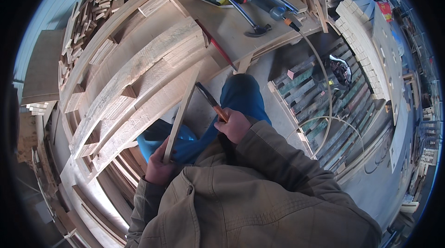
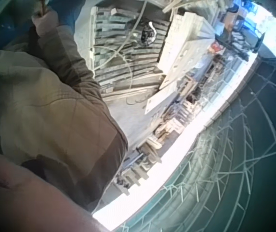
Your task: The person uses a chisel to scrape and smooth the edges of small wooden planks. They repeatedly pick up planks, scrape along the edges, and place them back on a workbench in a woodworking shop.
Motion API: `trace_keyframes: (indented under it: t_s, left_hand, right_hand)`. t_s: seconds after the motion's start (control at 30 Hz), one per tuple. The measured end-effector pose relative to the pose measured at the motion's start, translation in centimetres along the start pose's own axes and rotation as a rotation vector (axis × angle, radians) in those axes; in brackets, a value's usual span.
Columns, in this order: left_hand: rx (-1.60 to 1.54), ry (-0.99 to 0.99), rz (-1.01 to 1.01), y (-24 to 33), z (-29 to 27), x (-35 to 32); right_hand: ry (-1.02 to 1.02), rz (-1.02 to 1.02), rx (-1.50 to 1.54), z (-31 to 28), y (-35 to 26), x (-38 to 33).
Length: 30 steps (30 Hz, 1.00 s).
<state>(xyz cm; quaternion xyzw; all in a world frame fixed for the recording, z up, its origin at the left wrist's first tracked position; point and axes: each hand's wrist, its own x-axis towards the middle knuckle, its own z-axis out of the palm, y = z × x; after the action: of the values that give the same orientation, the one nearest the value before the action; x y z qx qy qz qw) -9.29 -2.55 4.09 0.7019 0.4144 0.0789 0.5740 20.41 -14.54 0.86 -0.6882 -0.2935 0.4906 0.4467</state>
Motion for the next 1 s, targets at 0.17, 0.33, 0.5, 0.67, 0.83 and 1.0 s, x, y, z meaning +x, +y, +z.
trace_keyframes:
  t_s: [0.17,0.33,0.5,0.67,0.83,1.0]
  left_hand:
    - [0.021,-0.021,0.022,0.6,-1.2,0.0]
    - [0.030,-0.045,0.079,0.5,-1.7,0.2]
    - [0.018,-0.071,0.036,0.5,-1.9,0.1]
    - [-0.004,-0.081,0.017,0.6,-1.9,0.0]
    - [-0.035,-0.109,0.017,0.1,-1.9,-0.1]
    - [0.001,-0.072,0.014,-0.7,-1.5,0.0]
  right_hand:
    - [0.047,-0.064,-0.301,-3.2,-0.3,0.0]
    - [0.115,-0.095,-0.524,-4.8,-1.7,-0.5]
    - [0.086,-0.067,-0.502,-5.3,-2.5,-0.6]
    - [0.067,-0.132,-0.481,-5.2,-2.2,-0.5]
    - [0.046,-0.140,-0.445,-5.1,-2.3,-0.3]
    - [0.073,-0.155,-0.501,-5.1,-2.7,-0.4]
